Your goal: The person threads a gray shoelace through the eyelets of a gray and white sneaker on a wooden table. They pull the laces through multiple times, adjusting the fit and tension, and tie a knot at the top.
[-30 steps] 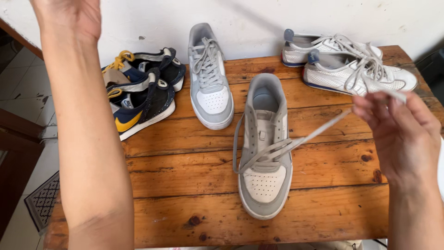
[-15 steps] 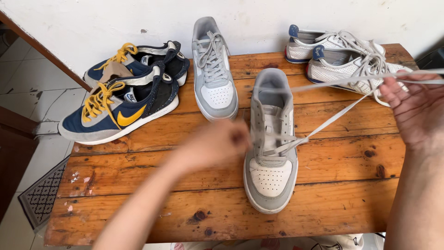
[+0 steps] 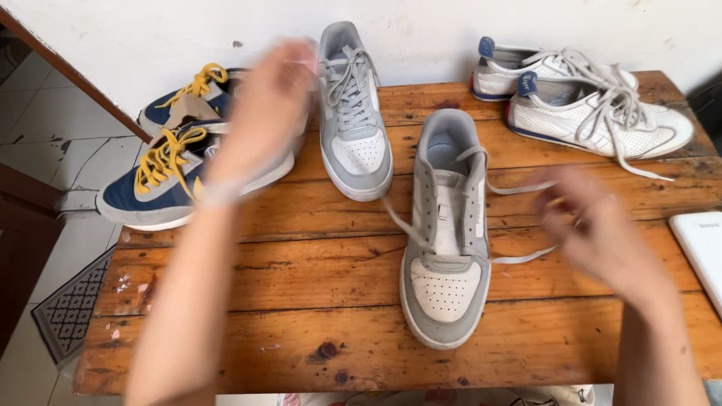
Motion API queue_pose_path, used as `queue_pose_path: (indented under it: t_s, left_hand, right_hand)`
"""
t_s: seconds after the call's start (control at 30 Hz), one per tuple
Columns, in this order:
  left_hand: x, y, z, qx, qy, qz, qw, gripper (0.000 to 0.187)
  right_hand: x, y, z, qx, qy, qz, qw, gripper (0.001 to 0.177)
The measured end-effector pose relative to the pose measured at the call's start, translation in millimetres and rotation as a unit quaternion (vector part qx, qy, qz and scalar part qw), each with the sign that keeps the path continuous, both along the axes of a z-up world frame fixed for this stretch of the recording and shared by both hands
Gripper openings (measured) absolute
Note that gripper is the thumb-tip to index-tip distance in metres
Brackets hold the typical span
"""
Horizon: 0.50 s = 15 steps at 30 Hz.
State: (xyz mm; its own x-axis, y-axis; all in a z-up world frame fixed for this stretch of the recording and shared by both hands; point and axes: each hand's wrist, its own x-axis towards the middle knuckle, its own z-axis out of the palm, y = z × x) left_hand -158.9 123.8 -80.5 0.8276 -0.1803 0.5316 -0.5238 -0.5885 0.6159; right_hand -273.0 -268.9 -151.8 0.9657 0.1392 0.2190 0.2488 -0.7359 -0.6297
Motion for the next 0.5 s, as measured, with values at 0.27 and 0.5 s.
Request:
queue_pose_path:
  t_s: [0.27, 0.5]
  left_hand:
    - [-81, -65, -72, 0.154, -0.222, -0.076, 0.96, 0.014]
    - [-144, -101, -97, 0.081, -0.105, -0.165, 0.977, 0.017]
  right_hand:
    - [-32, 56, 4, -0.053, -0.035, 0.129, 0.99, 0.022]
    - [-21, 56, -10, -0.008, -0.177, 0.138, 0.974, 0.016]
